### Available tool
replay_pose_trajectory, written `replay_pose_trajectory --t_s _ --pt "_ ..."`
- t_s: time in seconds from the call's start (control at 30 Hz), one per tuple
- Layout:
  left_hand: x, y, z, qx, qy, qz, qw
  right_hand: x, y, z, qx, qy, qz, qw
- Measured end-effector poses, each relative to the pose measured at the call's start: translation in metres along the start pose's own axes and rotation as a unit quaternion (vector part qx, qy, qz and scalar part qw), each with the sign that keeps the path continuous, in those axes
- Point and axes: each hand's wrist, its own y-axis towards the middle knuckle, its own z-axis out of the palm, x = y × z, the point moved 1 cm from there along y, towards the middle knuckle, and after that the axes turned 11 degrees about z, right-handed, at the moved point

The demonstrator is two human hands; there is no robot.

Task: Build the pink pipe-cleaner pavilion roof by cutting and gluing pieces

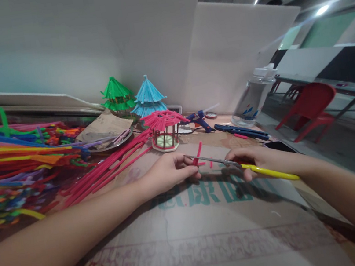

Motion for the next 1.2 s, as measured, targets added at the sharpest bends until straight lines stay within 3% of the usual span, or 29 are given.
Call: replay_pose_trajectory --t_s 1.2 --pt "-0.001 0.003 -0.005 -0.013 -0.013 -0.05 0.999 0.009 -0.002 0.003 -0.018 -0.023 0.03 0.999"
